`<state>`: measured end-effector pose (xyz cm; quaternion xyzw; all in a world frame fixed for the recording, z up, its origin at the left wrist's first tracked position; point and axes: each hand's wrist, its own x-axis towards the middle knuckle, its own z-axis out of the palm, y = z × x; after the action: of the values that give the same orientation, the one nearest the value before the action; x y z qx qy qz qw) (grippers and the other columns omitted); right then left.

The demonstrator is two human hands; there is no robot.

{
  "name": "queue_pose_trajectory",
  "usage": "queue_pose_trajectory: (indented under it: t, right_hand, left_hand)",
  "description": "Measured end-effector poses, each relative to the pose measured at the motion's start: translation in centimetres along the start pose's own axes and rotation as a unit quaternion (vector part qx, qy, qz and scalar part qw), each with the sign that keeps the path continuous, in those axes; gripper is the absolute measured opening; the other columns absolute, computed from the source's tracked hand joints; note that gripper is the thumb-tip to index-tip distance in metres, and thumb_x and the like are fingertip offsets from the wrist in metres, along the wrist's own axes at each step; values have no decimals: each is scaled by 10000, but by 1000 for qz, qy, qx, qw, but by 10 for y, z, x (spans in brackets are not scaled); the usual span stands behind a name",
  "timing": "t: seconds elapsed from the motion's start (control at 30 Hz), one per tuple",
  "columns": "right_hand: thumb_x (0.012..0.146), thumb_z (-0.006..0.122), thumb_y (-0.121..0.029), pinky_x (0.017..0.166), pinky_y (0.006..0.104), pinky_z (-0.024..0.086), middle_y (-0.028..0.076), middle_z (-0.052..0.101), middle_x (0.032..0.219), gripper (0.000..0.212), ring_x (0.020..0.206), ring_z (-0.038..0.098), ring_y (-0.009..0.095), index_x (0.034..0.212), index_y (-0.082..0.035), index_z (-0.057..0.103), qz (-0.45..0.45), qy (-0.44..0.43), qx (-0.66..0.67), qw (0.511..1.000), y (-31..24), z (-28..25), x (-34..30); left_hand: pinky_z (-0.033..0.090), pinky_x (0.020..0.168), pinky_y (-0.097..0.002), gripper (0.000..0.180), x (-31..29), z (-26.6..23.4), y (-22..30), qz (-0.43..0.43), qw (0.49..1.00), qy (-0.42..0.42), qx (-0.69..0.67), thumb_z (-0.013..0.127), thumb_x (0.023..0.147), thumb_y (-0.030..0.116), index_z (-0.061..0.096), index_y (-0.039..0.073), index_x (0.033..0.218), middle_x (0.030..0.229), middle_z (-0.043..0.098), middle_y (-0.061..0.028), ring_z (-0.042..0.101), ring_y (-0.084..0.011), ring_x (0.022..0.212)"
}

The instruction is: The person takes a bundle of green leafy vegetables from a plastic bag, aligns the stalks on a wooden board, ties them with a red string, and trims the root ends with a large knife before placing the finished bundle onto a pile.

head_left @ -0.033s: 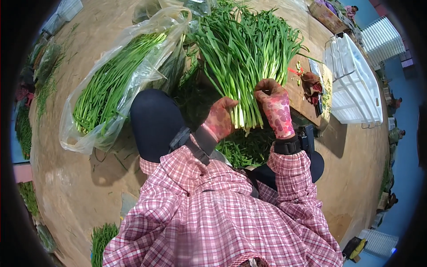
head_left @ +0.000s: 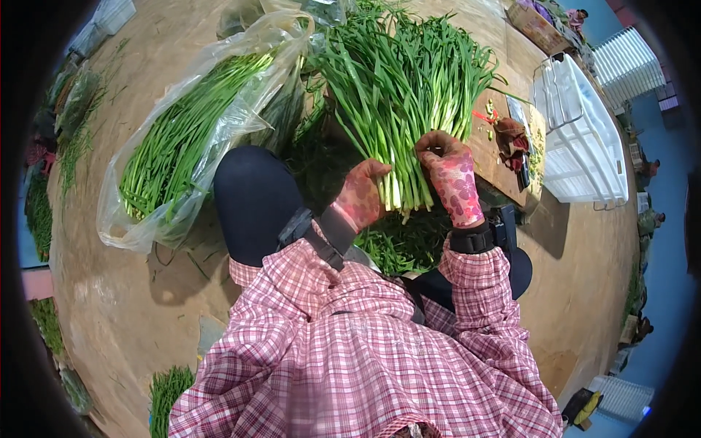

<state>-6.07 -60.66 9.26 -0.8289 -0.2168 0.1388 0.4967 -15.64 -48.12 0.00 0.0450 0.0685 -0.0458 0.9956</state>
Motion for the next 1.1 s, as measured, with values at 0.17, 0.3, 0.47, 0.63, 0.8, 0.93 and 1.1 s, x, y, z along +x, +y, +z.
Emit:
queue_pose_trajectory:
  t: [0.17, 0.3, 0.47, 0.63, 0.8, 0.93, 1.1]
  right_hand:
    - [824, 651, -171, 677, 338, 500, 143, 667, 868, 180, 778, 658, 257, 877, -2, 677, -68, 12, -116, 991, -5, 6, -5]
    - [804, 669, -212, 672, 347, 502, 161, 663, 838, 224, 764, 658, 293, 841, 9, 676, -83, 40, -214, 972, -5, 15, -2]
    - [810, 691, -133, 584, 243, 446, 20, 623, 700, 142, 617, 549, 92, 855, 0, 663, 66, -1, 133, 989, -5, 10, 3]
    - [843, 673, -129, 447, 195, 378, -17, 593, 697, 120, 519, 501, 33, 898, -26, 646, 99, -39, 266, 958, -2, 0, -6]
    - [826, 678, -81, 490, 201, 433, 1, 605, 731, 117, 560, 538, 64, 913, -11, 643, 50, -11, 207, 977, 5, 6, -15]
    - [786, 704, -24, 667, 215, 466, 30, 617, 838, 161, 765, 576, 76, 934, -3, 645, -182, 3, 148, 972, -8, 7, -35]
    - [872, 607, -83, 538, 212, 479, 70, 611, 803, 149, 689, 599, 108, 978, 8, 554, -35, -200, 385, 900, -44, -29, -61]
  left_hand:
    - [510, 827, -554, 140, 2, -9, -3, 30, 993, -4, 111, 491, 877, 114, 562, -3, 902, 951, 605, -143, 624, -332, 904]
    - [522, 825, -528, 147, 2, -9, -3, -1, 995, -2, 99, 508, 874, 122, 566, 4, 939, 953, 611, -139, 629, -326, 908]
    - [549, 787, -480, 202, -2, 11, -4, -17, 988, 59, 138, 509, 866, 128, 565, 2, 1014, 949, 642, -142, 653, -301, 852]
    - [563, 739, -425, 310, 1, 26, -8, 16, 991, 37, 130, 521, 925, 248, 553, 10, 1121, 961, 649, -143, 662, -285, 842]
    - [563, 687, -442, 293, 8, 18, -9, 12, 999, 5, 47, 515, 942, 267, 560, 39, 1120, 912, 644, -120, 652, -254, 795]
    - [559, 710, -426, 277, 5, 10, -12, 215, 851, -54, 477, 540, 927, 244, 563, 55, 1128, 999, 631, -115, 648, -253, 819]
    - [534, 786, -332, 342, 1, 16, -11, 62, 946, 69, 311, 552, 911, 221, 547, 24, 1191, 1065, 631, -115, 643, -217, 845]
